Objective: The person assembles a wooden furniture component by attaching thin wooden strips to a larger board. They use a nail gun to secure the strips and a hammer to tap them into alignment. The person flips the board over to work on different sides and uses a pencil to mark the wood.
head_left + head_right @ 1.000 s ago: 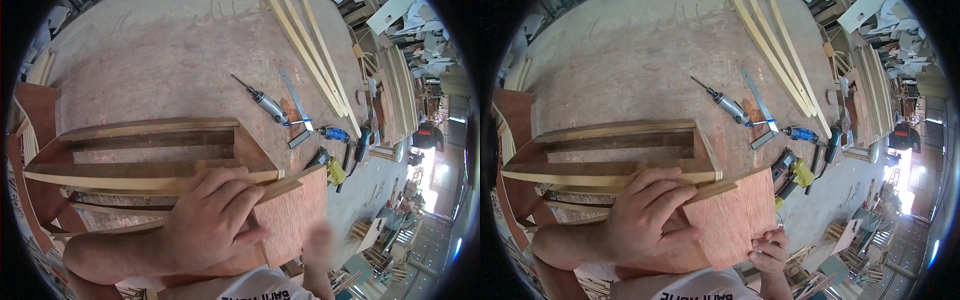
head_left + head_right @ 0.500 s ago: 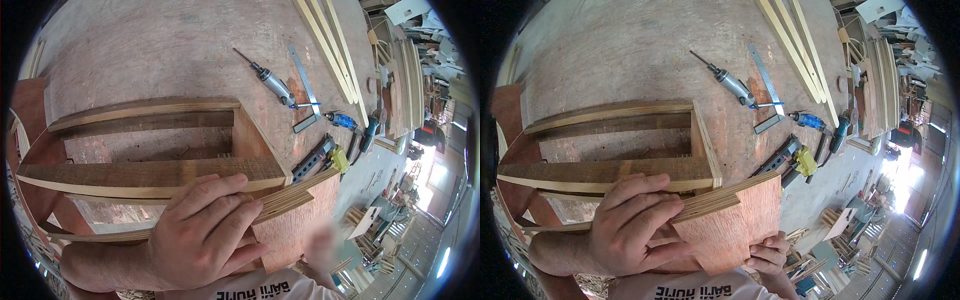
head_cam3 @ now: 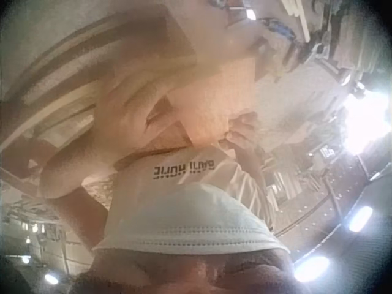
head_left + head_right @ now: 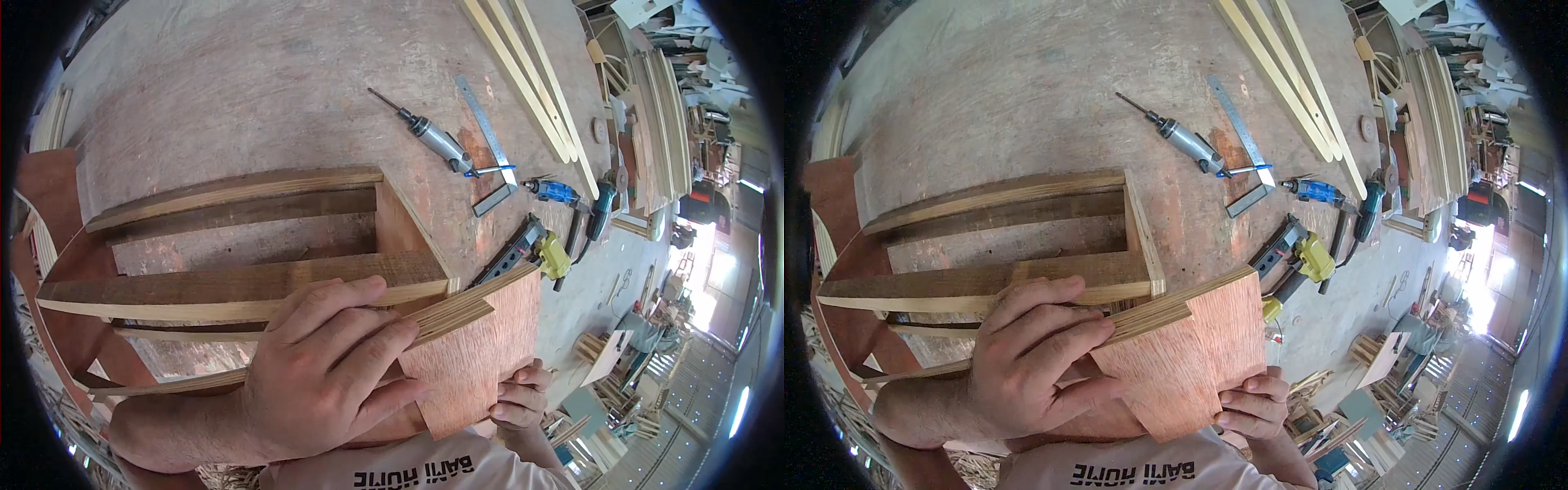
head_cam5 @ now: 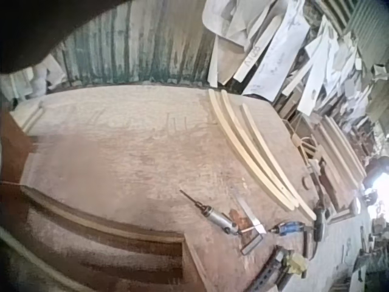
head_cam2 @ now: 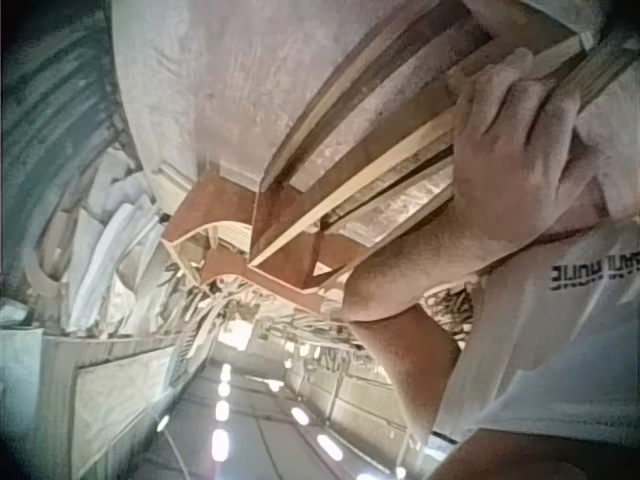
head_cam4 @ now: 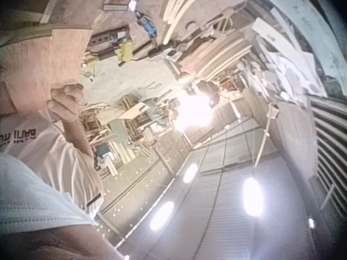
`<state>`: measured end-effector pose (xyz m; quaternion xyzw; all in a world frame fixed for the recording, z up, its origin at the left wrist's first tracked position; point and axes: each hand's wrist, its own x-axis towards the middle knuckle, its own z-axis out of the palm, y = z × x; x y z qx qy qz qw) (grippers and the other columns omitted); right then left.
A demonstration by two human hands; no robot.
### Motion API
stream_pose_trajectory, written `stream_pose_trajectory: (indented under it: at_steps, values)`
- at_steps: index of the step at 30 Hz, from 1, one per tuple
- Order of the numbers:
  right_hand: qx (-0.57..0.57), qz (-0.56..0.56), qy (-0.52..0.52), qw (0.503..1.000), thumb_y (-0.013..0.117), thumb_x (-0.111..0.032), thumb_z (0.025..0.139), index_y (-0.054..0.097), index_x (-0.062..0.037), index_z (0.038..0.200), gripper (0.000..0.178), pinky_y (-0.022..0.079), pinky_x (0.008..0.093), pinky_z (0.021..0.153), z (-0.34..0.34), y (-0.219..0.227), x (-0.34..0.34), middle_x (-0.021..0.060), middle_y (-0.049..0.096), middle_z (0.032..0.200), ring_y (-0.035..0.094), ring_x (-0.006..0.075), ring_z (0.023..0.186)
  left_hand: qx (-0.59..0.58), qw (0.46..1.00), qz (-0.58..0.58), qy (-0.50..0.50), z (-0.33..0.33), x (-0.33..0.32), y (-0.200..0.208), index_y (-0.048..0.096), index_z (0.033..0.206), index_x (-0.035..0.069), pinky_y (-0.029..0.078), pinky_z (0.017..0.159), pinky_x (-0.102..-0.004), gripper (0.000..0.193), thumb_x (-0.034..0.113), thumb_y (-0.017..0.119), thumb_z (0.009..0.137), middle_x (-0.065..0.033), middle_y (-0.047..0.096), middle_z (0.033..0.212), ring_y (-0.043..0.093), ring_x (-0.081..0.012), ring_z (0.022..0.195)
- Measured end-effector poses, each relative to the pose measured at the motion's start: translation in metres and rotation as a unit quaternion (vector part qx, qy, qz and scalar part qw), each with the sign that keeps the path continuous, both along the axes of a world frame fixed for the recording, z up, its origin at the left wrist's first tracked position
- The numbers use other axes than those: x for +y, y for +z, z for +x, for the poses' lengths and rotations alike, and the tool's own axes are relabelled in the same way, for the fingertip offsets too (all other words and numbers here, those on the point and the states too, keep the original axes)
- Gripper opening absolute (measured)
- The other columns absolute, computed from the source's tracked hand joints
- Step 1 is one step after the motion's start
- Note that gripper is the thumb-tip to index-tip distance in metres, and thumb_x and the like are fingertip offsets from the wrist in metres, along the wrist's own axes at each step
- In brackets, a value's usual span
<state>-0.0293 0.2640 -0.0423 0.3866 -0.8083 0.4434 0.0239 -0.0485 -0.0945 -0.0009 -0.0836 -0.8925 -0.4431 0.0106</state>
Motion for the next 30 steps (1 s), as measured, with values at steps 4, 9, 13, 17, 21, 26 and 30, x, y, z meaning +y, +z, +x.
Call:
stream_pose_trajectory:
  at_steps: [4,9,13,17,21,26,30]
  values:
    - [-0.002,0.017,-0.001,1.0,0.077,-0.027,0.086,0.074,-0.03,0.103,0.018,0.047,0.0357,0.086,-0.004,0.006,-0.003,-0.0106,0.072,0.108,0.054,0.0184,0.115,-0.003,1.0,0.002,0.001,-0.001,0.0,0.0,0.07,0.1,0.004,0.053,0.089,-0.0442,0.045,0.038,0.085,0.075,-0.0089,0.071,0.095,0.064,-0.032,0.109]
    - [-0.01,0.019,0.003,1.0,0.079,-0.024,0.084,0.074,-0.0294,0.103,0.02,0.048,0.0348,0.086,-0.008,0.009,-0.006,-0.0097,0.073,0.108,0.056,0.0168,0.115,-0.001,1.0,-0.01,-0.002,-0.002,0.0,0.0,0.07,0.1,0.004,0.053,0.089,-0.0438,0.045,0.037,0.085,0.073,-0.0085,0.071,0.096,0.064,-0.0314,0.108]
    - [-0.019,0.018,0.009,1.0,0.079,-0.023,0.083,0.075,-0.0287,0.101,0.019,0.048,0.0349,0.087,-0.009,0.01,-0.005,-0.0091,0.073,0.108,0.056,0.017,0.116,-0.002,1.0,-0.005,-0.006,-0.002,-0.001,-0.001,0.07,0.1,0.004,0.052,0.089,-0.044,0.045,0.037,0.086,0.073,-0.0083,0.071,0.096,0.063,-0.0311,0.109]
    - [0.003,0.012,0.014,1.0,0.075,-0.021,0.087,0.074,-0.0258,0.095,0.01,0.046,0.0364,0.086,-0.01,0.009,-0.008,-0.005,0.073,0.102,0.057,0.0208,0.111,-0.006,1.0,-0.002,-0.002,0.001,-0.001,0.0,0.07,0.101,0.004,0.051,0.091,-0.0442,0.045,0.036,0.086,0.072,-0.0082,0.071,0.096,0.063,-0.031,0.109]
    - [0.011,0.017,0.016,1.0,0.078,-0.023,0.084,0.076,-0.0261,0.101,0.017,0.047,0.0355,0.084,-0.007,0.006,-0.003,-0.0059,0.075,0.105,0.058,0.0196,0.114,-0.002,1.0,0.002,-0.01,0.0,-0.001,-0.001,0.069,0.103,0.004,0.05,0.091,-0.0446,0.046,0.036,0.086,0.074,-0.0088,0.07,0.097,0.063,-0.0318,0.109]
    - [0.025,0.074,0.047,0.996,0.076,-0.02,0.083,0.076,-0.022,0.103,0.02,0.048,0.0366,0.08,-0.009,0.013,0.003,-0.0001,0.074,0.108,0.058,0.0259,0.112,0.069,0.997,-0.028,0.002,0.002,0.006,0.003,0.067,0.111,0.004,0.048,0.098,-0.0482,0.043,0.032,0.081,0.081,-0.0119,0.067,0.114,0.059,-0.0341,0.119]
    - [0.094,0.058,0.03,0.993,0.079,-0.014,0.079,0.075,-0.0169,0.103,0.025,0.049,0.0368,0.078,-0.017,0.016,-0.011,0.0038,0.072,0.109,0.059,0.0272,0.105,0.168,0.96,-0.143,-0.172,0.015,0.017,0.006,0.063,0.121,0.006,0.041,0.108,-0.0522,0.039,0.028,0.07,0.09,-0.014,0.058,0.13,0.054,-0.0348,0.127]
